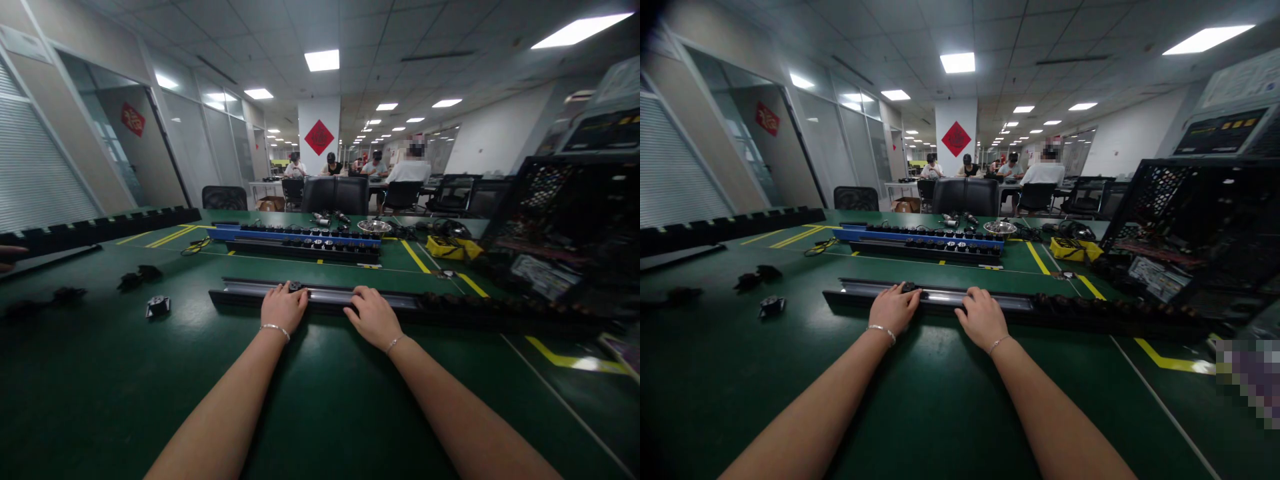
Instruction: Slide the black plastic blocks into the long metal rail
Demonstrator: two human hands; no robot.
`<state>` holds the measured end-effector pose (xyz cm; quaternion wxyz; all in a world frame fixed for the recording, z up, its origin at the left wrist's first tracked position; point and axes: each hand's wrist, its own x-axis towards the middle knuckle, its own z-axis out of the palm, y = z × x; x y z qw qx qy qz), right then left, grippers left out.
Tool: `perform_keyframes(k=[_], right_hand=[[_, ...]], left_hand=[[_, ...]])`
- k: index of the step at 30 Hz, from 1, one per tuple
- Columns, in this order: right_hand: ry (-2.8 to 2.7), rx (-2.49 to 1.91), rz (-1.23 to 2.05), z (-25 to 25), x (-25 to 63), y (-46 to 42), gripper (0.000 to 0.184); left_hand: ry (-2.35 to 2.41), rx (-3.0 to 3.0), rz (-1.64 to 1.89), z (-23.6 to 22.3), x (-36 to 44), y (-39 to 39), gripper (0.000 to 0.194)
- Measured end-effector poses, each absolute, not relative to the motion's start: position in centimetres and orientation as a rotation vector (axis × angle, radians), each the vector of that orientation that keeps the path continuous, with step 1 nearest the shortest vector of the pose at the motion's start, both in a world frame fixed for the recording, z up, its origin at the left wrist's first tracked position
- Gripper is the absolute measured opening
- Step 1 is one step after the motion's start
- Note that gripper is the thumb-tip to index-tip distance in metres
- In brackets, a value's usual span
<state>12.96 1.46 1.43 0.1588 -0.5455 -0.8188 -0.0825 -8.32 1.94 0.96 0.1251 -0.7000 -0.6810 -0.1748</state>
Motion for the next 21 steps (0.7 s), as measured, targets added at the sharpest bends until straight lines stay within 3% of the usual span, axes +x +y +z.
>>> perform_keyframes(k=[21], right_hand=[[-2.363,-1.602,-0.257,1.9,12.9,1.6,0.027]], left_hand=[[-1.978,-1.980,-0.459,1.4,-12.1,1.1,0.039]])
